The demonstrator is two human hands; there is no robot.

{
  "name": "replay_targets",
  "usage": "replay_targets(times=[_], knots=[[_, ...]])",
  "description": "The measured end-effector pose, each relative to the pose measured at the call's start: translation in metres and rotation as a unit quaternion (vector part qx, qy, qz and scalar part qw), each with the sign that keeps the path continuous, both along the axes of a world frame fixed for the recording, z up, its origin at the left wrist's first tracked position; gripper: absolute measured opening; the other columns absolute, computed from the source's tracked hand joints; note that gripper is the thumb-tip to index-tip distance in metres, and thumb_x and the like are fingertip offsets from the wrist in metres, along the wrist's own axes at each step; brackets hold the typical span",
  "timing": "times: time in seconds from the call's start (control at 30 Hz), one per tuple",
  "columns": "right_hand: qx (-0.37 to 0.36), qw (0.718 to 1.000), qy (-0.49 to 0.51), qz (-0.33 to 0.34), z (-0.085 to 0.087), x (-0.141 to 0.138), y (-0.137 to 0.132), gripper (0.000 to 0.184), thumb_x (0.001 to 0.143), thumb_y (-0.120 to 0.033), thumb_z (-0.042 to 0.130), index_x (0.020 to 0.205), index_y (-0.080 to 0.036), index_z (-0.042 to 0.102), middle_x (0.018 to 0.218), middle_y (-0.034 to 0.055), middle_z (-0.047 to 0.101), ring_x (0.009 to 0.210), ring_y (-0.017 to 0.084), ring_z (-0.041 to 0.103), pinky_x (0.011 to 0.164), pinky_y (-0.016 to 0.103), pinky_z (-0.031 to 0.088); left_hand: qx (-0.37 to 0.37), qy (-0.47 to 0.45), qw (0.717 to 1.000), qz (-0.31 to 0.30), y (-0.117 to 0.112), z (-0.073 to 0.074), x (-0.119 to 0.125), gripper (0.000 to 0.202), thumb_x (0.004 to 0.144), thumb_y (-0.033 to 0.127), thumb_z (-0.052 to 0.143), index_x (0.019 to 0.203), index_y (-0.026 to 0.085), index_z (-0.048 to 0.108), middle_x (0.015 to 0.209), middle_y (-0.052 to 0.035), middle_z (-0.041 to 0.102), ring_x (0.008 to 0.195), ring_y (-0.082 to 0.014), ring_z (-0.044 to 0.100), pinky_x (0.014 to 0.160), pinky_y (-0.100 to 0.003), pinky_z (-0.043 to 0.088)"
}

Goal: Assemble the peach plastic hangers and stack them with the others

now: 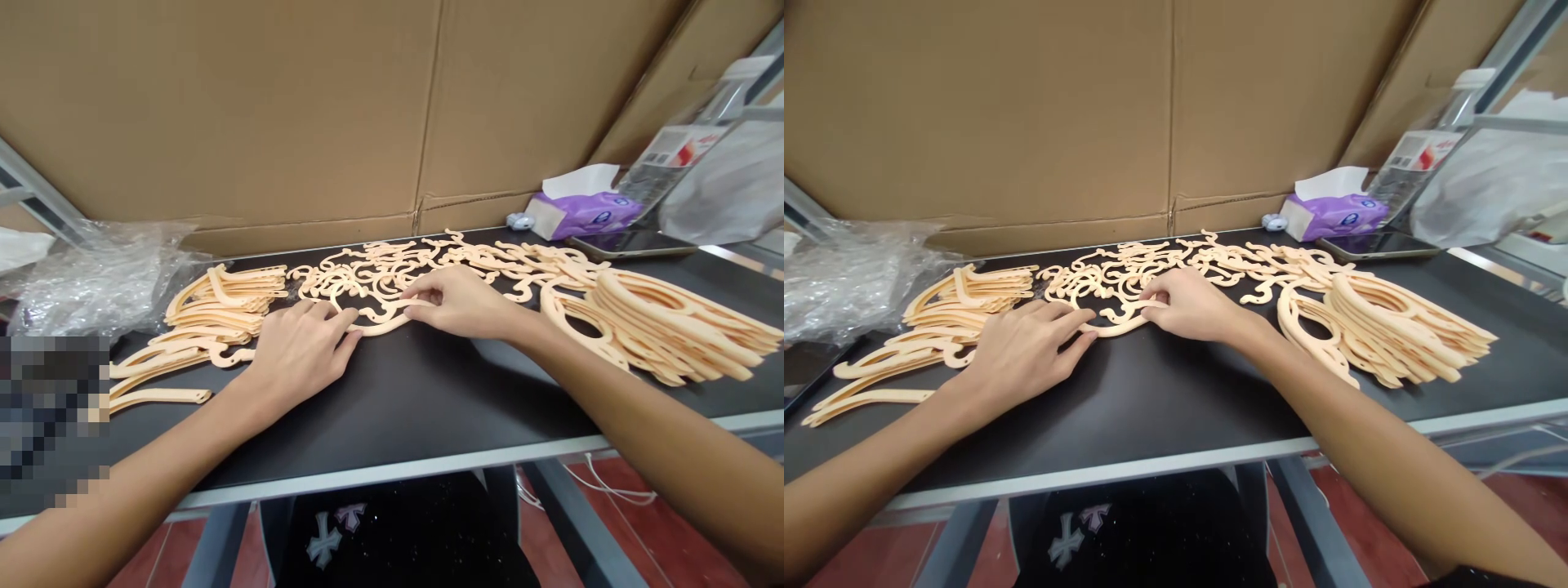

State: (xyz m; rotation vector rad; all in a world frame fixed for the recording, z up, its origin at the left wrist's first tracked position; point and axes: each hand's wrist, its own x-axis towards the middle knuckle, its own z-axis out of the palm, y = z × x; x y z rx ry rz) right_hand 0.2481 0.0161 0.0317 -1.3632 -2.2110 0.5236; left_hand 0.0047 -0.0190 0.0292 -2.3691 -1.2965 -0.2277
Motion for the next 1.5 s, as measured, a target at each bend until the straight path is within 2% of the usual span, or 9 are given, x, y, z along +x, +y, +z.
replay_targets(times=[0.17, 0.27, 0.4, 0.63, 0.83, 1.0, 1.13, 1.33, 1.5], knots=[[-0.002, 1.0, -0.018, 0.018, -0.003, -0.002, 0.0, 0.013, 0.08, -0.021, 0.059, 0.079, -0.017, 0.072, 0.063, -0.0023, 0.062, 0.061, 0.013, 0.053, 0.062, 0.027, 0.036, 0.049, -0.025, 0.997, -0.058, 0.0, -0.004, 0.002, 0.026, 0.096, 0.039, 0.056, 0.101, 0.021, 0.074, 0.108, -0.0146, 0.064, 0.105, -0.0344, 0.059, 0.073, -0.042, 0.05], [-0.015, 0.999, -0.033, 0.024, -0.002, -0.003, -0.001, 0.012, 0.078, -0.021, 0.06, 0.08, -0.018, 0.071, 0.065, -0.0019, 0.063, 0.062, 0.014, 0.055, 0.063, 0.028, 0.037, -0.011, -0.06, 0.99, -0.126, 0.004, -0.012, 0.002, 0.027, 0.098, 0.032, 0.053, 0.11, 0.016, 0.071, 0.107, -0.0138, 0.062, 0.101, -0.0291, 0.058, 0.087, -0.044, 0.051], [-0.041, 0.998, -0.041, 0.024, 0.0, -0.003, -0.003, 0.011, 0.077, -0.022, 0.06, 0.08, -0.019, 0.07, 0.064, -0.0023, 0.063, 0.062, 0.014, 0.055, 0.062, 0.028, 0.038, -0.087, -0.105, 0.975, -0.178, 0.009, -0.02, 0.002, 0.025, 0.102, 0.025, 0.048, 0.114, 0.013, 0.066, 0.106, -0.0103, 0.066, 0.101, -0.0246, 0.058, 0.092, -0.042, 0.049], [-0.026, 0.999, 0.008, -0.047, 0.004, 0.002, -0.002, 0.004, 0.079, -0.022, 0.061, 0.082, -0.019, 0.063, 0.062, -0.002, 0.067, 0.06, 0.015, 0.059, 0.063, 0.028, 0.04, -0.104, -0.13, 0.965, -0.204, 0.01, -0.022, 0.002, 0.024, 0.102, 0.02, 0.045, 0.103, 0.011, 0.067, 0.097, -0.01, 0.066, 0.092, -0.023, 0.057, 0.085, -0.039, 0.05], [-0.041, 0.981, 0.166, -0.088, 0.004, -0.001, 0.001, 0.017, 0.078, -0.013, 0.057, 0.087, -0.023, 0.048, 0.07, -0.0005, 0.073, 0.066, 0.017, 0.068, 0.067, 0.028, 0.047, -0.09, -0.143, 0.964, -0.204, 0.008, -0.019, -0.001, 0.019, 0.098, 0.016, 0.05, 0.104, 0.013, 0.068, 0.096, -0.0091, 0.067, 0.091, -0.022, 0.059, 0.081, -0.036, 0.05], [0.002, 0.969, 0.228, -0.099, 0.005, 0.0, 0.003, 0.015, 0.075, -0.008, 0.05, 0.079, -0.022, 0.049, 0.072, 0.0011, 0.073, 0.076, 0.019, 0.071, 0.072, 0.03, 0.049, -0.061, -0.143, 0.962, -0.224, 0.007, -0.016, -0.002, 0.022, 0.097, 0.014, 0.049, 0.107, 0.016, 0.07, 0.093, -0.0073, 0.067, 0.086, -0.0209, 0.059, 0.079, -0.036, 0.047], [0.0, 0.974, 0.212, -0.085, 0.007, 0.003, 0.003, 0.013, 0.073, -0.009, 0.05, 0.067, -0.02, 0.052, 0.063, 0.0009, 0.068, 0.065, 0.018, 0.069, 0.065, 0.028, 0.048, -0.08, -0.142, 0.962, -0.22, 0.007, -0.015, -0.001, 0.021, 0.097, 0.013, 0.049, 0.101, 0.015, 0.069, 0.096, -0.0073, 0.068, 0.089, -0.021, 0.059, 0.085, -0.039, 0.046], [0.049, 0.983, 0.162, -0.072, 0.008, 0.004, 0.004, 0.02, 0.071, -0.009, 0.044, 0.062, -0.018, 0.06, 0.065, 0.001, 0.066, 0.067, 0.015, 0.062, 0.065, 0.027, 0.042, -0.064, -0.154, 0.96, -0.225, 0.006, -0.015, 0.001, 0.019, 0.095, 0.011, 0.049, 0.096, 0.015, 0.068, 0.093, -0.0064, 0.069, 0.088, -0.0207, 0.061, 0.088, -0.04, 0.044], [0.017, 0.994, 0.096, -0.042, 0.013, 0.003, -0.001, 0.022, 0.077, -0.014, 0.048, 0.071, -0.017, 0.069, 0.075, 0.0019, 0.069, 0.076, 0.016, 0.059, 0.071, 0.028, 0.039, -0.042, -0.156, 0.962, -0.219, 0.003, -0.015, 0.003, 0.017, 0.094, 0.013, 0.05, 0.092, 0.016, 0.067, 0.089, -0.0052, 0.07, 0.085, -0.0199, 0.061, 0.088, -0.04, 0.043]])
